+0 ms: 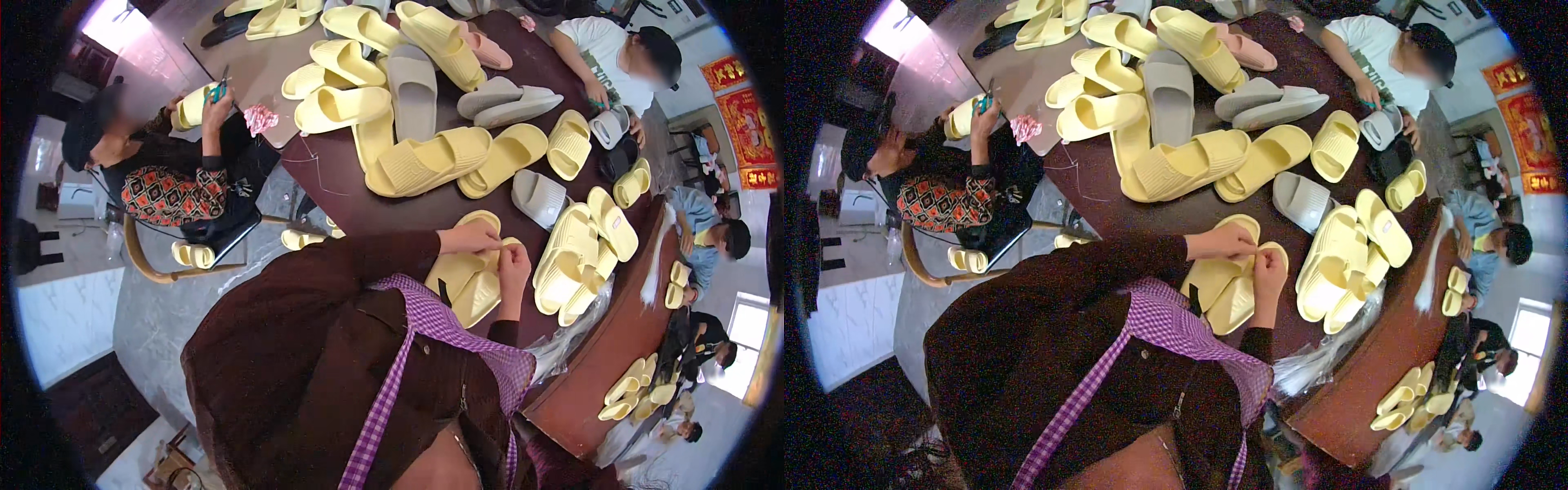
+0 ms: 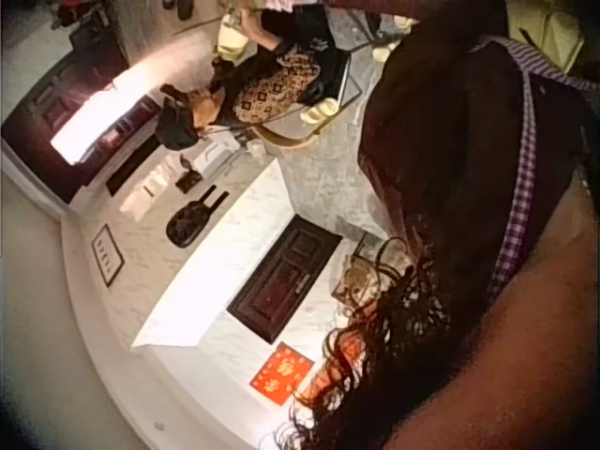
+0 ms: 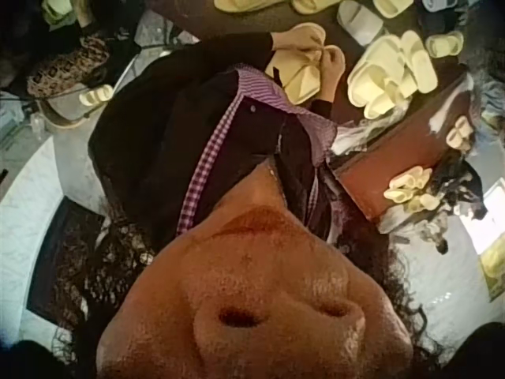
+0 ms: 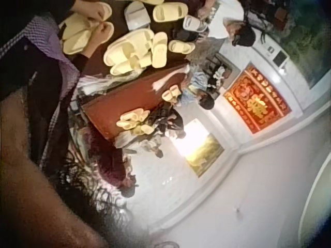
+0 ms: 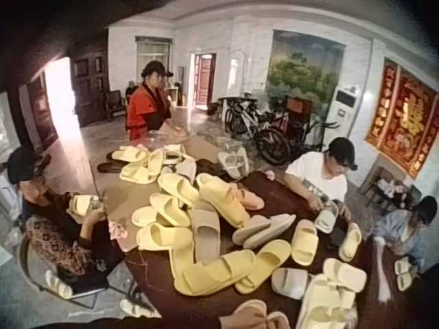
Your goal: The person takes plastic ties and threads them through slippers by hand to fasten pairs together, repeating the process on different pairs.
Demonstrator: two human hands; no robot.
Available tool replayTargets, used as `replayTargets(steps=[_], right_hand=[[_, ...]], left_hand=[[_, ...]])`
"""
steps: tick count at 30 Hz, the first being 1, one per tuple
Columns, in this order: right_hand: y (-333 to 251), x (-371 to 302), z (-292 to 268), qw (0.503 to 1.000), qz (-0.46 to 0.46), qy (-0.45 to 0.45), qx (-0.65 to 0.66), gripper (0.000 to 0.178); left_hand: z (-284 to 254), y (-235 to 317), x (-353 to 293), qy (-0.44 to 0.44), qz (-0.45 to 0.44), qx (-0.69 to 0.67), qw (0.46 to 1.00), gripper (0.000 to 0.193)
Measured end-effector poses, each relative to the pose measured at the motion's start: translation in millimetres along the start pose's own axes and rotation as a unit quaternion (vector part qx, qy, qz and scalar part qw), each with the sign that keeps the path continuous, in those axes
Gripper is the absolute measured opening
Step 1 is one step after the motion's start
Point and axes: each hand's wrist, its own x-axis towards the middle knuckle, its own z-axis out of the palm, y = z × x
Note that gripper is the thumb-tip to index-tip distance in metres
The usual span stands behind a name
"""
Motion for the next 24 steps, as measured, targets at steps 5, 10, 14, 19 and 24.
replayTargets(steps=[5, 10, 14, 19, 24], right_hand=[[-5.7, -13.5, -12.3, 0.960, -0.176, 0.131, -0.172, 0.023], [10.6, -44.0, -11.7, 0.980, -0.070, 0.138, -0.128, 0.037], [23.5, -52.9, -1.4, 0.983, -0.031, 0.113, -0.144, 0.043], [18.3, -65.4, -6.0, 0.975, -0.017, 0.125, -0.184, 0.057], [15.3, -72.4, -1.1, 0.958, -0.026, 0.078, -0.275, 0.066]], left_hand=[[-51.3, 24.2, -10.8, 0.275, 0.471, 0.475, 0.691, 0.033], [-217.0, 107.4, -17.6, 0.558, 0.230, 0.582, 0.545, 0.065], [-320.6, 91.7, -4.2, 0.534, 0.062, 0.590, 0.602, 0.061], [-234.5, 107.2, 2.0, 0.508, 0.151, 0.574, 0.624, 0.062], [-141.5, 118.0, -19.7, 0.453, 0.368, 0.466, 0.665, 0.068]])
